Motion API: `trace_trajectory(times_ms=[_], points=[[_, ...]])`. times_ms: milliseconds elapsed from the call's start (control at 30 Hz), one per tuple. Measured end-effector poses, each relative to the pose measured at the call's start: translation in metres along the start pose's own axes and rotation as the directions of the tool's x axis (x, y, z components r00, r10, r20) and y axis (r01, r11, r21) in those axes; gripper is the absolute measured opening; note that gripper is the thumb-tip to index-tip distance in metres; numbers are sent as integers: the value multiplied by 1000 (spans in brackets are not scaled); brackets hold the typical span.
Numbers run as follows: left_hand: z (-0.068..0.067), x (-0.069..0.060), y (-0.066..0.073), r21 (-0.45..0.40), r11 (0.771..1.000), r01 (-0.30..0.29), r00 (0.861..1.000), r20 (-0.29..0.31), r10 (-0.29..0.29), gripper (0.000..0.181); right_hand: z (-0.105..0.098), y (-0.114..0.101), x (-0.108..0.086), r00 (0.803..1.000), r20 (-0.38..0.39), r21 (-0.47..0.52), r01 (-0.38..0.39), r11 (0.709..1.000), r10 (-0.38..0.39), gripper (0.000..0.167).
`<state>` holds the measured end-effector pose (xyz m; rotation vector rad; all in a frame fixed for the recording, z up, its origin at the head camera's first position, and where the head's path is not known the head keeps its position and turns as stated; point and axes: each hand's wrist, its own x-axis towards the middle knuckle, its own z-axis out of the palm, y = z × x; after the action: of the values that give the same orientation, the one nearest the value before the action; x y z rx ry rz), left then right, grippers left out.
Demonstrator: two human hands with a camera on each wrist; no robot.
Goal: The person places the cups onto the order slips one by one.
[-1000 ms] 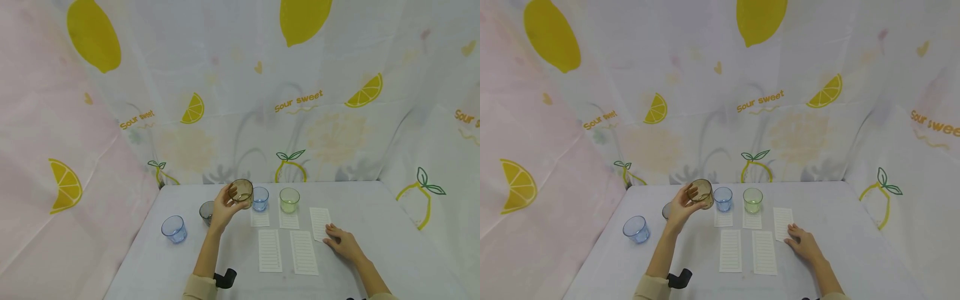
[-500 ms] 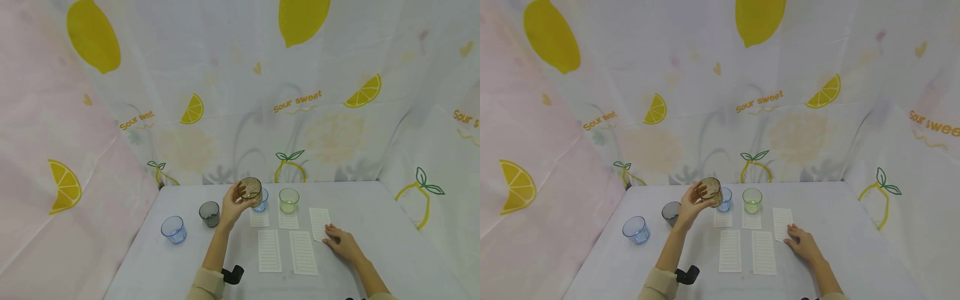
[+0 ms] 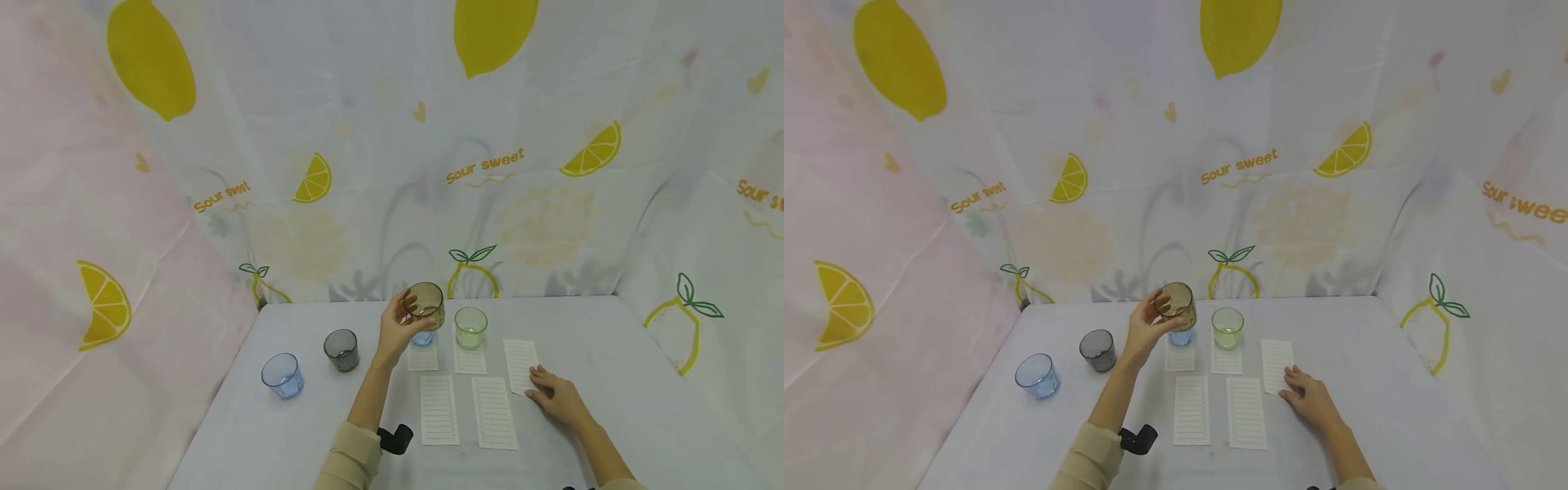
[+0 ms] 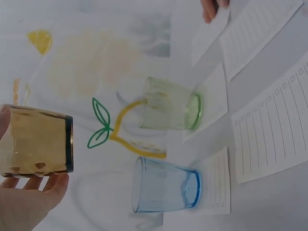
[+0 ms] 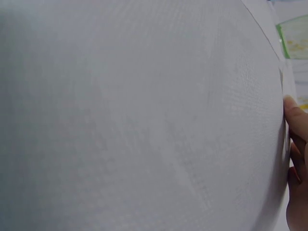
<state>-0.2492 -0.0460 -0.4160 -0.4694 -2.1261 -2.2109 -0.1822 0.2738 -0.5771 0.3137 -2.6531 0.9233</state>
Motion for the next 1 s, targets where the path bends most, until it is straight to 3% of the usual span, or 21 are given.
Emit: trace_trajectory(times_ms=[467, 733, 1000], points=[[25, 15, -7, -59, 998, 12, 999, 40, -10, 73, -1, -2, 0, 1000, -12, -3, 1, 1000, -1, 35], [37, 32, -33, -96, 994, 51, 998, 48, -46, 76, -1, -1, 1, 1000, -6, -4, -8, 1000, 8, 35], [55, 37, -32, -127, 990, 62, 996, 71, -53, 76, 0, -1, 0, 1000, -23, -6, -4, 1000, 4, 35]])
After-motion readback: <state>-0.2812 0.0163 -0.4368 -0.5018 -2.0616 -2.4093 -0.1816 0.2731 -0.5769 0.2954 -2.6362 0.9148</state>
